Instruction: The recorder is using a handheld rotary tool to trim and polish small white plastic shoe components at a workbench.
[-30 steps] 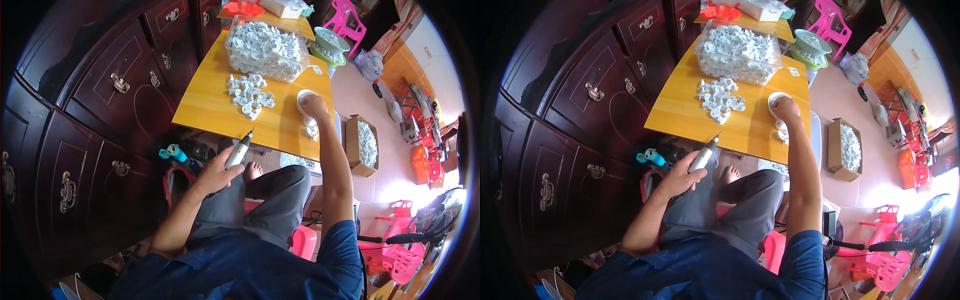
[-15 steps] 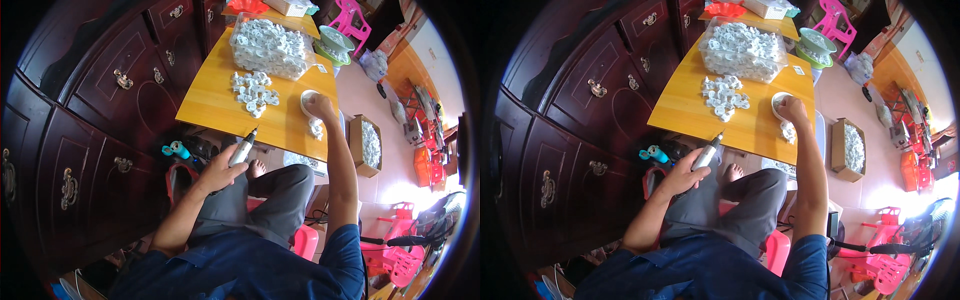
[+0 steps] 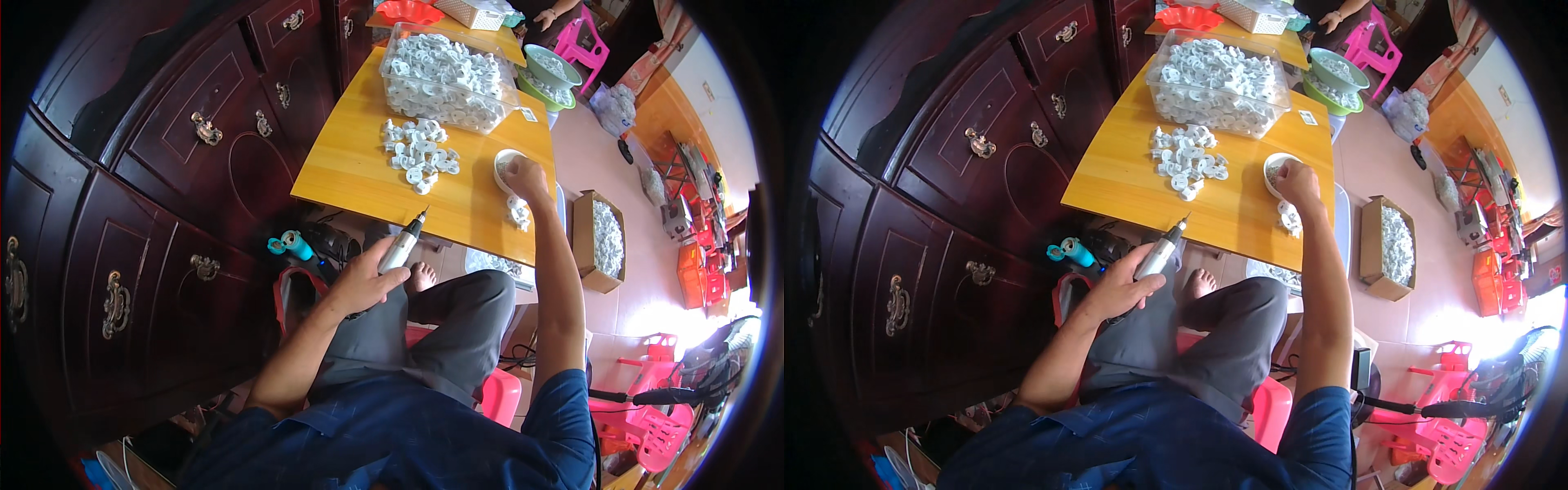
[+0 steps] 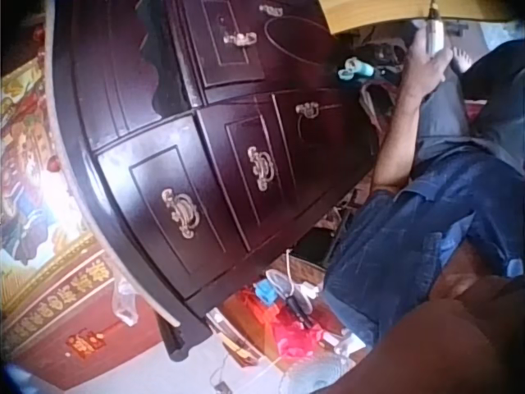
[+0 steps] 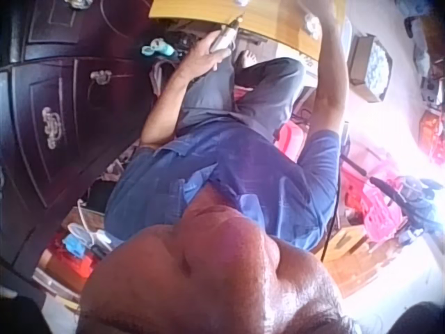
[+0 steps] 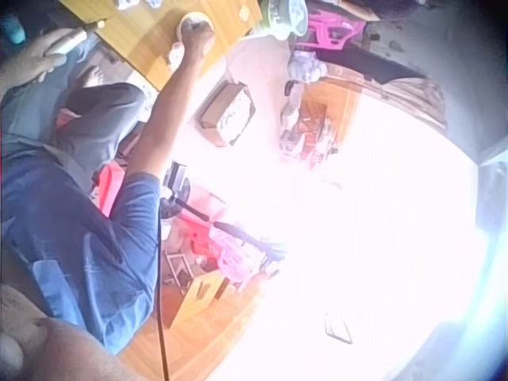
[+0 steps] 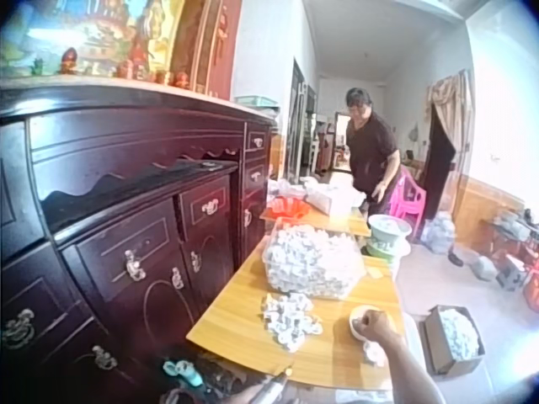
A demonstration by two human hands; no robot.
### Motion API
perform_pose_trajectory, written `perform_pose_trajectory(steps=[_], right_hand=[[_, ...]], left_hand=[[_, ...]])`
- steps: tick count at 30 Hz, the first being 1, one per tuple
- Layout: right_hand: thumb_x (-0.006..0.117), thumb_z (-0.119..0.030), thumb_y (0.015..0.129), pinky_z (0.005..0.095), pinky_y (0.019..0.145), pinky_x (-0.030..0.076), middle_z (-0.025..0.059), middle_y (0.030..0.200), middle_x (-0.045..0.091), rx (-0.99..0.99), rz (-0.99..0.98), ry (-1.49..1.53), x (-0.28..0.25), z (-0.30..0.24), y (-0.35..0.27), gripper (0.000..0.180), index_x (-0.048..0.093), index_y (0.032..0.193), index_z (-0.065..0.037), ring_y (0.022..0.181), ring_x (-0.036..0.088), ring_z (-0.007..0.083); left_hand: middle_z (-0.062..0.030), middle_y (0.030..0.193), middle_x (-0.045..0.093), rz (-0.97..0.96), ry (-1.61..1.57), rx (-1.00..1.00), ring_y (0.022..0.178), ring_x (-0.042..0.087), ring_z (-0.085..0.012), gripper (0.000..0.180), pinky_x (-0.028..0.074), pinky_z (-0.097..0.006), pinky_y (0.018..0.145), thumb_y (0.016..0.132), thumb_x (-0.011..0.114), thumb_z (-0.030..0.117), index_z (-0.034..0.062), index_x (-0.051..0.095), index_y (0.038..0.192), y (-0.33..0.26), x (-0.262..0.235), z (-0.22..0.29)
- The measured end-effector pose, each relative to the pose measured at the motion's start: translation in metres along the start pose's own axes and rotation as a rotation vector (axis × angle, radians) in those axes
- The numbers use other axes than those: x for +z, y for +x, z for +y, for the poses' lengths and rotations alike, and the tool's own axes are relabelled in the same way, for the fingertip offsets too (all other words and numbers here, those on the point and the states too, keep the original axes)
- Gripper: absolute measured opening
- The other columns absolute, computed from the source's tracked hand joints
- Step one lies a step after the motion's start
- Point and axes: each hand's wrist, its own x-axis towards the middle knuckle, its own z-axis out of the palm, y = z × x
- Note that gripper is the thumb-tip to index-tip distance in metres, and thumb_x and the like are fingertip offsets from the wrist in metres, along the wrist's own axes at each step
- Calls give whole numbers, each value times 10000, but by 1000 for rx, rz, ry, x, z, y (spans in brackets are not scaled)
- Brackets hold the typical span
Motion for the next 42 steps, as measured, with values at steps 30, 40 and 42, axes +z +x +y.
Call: perform_pose_trajectory(steps=[30,40,42], right_hand=[[664,-50,911,228,688,536,-13,872,639,196,-450,1688,60,-98,-107,115,659,1026,-61,752,616,86],[663,-37,905,235,690,550,2,859,636,167,-510,1697,62,-91,-103,113,654,1017,-47,748,620,97],[661,-33,906,236,688,552,2,858,637,170,-512,1702,63,-92,-103,110,654,1015,-46,745,621,98]], left_hand=[[-147,1063,688,6,76,178,898,684,-208,563,536,-344,827,922,680,231,2,480,1396,-2,4,5],[-205,1203,667,-2,139,98,1113,666,-273,577,497,-368,957,915,681,235,-10,476,1396,-5,2,14],[-207,1212,662,-4,149,92,1121,662,-283,581,494,-373,963,916,680,242,-5,473,1400,-5,1,14]])
